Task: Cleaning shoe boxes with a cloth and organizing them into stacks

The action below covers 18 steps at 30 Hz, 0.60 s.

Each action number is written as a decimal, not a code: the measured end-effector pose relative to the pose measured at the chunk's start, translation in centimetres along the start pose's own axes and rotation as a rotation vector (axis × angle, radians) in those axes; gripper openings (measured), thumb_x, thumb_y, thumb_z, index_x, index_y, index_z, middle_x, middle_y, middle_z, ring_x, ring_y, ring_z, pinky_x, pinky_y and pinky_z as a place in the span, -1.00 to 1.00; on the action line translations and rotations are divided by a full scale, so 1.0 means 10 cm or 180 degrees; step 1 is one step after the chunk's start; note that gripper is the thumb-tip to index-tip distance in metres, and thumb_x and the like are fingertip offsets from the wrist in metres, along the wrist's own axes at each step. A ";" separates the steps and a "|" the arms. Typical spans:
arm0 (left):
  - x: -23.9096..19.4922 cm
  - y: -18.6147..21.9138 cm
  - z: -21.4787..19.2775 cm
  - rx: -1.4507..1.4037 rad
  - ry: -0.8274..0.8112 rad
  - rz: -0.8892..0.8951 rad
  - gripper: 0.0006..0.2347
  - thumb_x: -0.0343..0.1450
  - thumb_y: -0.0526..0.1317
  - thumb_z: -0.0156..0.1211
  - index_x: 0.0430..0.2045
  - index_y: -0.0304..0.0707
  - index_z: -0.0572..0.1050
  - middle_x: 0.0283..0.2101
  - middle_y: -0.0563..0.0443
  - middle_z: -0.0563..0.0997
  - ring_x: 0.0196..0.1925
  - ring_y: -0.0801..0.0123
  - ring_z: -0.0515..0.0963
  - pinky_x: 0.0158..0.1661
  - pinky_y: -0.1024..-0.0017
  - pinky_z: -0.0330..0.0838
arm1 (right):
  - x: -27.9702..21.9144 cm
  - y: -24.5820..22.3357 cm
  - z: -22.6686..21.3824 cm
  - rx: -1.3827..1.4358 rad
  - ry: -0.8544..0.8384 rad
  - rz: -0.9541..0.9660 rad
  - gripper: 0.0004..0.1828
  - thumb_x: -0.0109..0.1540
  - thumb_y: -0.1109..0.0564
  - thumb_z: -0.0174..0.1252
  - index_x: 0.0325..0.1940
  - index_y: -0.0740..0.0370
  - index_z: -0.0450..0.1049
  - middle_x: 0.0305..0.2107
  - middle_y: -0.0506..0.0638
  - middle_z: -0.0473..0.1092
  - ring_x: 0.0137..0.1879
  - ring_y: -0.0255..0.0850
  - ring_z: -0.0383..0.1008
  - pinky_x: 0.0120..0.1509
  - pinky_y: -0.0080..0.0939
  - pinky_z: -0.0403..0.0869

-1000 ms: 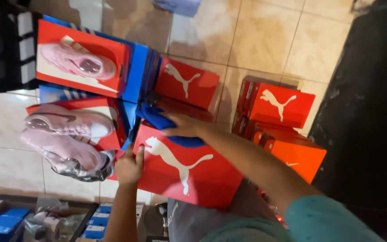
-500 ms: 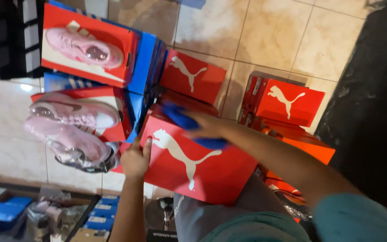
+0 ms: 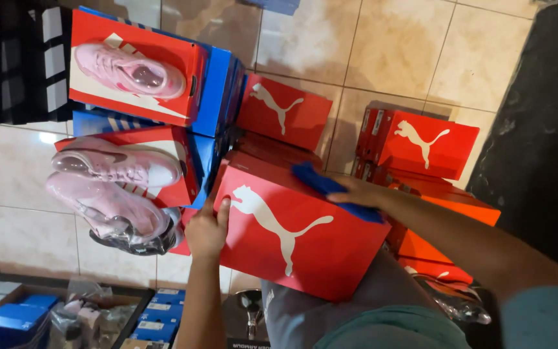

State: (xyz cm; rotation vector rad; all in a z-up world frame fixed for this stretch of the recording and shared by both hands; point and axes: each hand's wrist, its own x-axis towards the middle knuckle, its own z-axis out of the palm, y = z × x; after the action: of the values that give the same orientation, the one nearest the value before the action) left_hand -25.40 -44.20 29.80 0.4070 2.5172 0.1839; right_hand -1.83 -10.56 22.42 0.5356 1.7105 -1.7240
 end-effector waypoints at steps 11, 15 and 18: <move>-0.01 0.08 -0.13 -0.0098 -0.0190 -0.0036 -0.48 0.53 0.31 -0.18 0.15 0.06 0.51 -0.32 -0.43 0.67 -0.07 -0.36 0.64 -0.06 -0.23 0.48 | 0.62 -1.10 0.26 0.0140 0.0014 -0.0870 -0.19 0.29 -0.21 0.23 0.51 0.19 0.19 0.38 0.29 0.19 0.50 0.17 0.14 0.58 0.14 0.13; 0.03 0.10 -0.23 -0.0164 -0.0313 0.0041 -0.49 0.52 0.31 -0.18 0.13 0.05 0.51 -0.26 -0.39 0.68 -0.03 -0.32 0.63 0.00 -0.17 0.48 | -0.70 -0.42 0.06 -0.0124 0.0182 0.0918 -0.09 0.23 -0.43 0.09 0.56 -0.02 0.15 0.49 0.15 0.06 0.59 0.09 0.01 0.65 0.13 -0.02; 0.02 0.09 -0.25 -0.0115 -0.0362 0.0044 -0.49 0.51 0.35 -0.19 0.11 0.15 0.51 -0.25 -0.34 0.69 -0.02 -0.30 0.64 0.03 -0.17 0.47 | -1.28 0.48 0.12 -0.0213 0.0683 0.0756 -0.35 0.32 -0.29 0.04 0.48 -0.14 0.31 0.42 0.04 0.22 0.52 0.09 0.15 0.61 0.15 0.08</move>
State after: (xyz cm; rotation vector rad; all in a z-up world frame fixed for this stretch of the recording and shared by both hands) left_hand -26.76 -43.40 31.95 0.4087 2.3966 0.2053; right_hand 10.72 -9.43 27.86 0.8822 1.7628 -1.4792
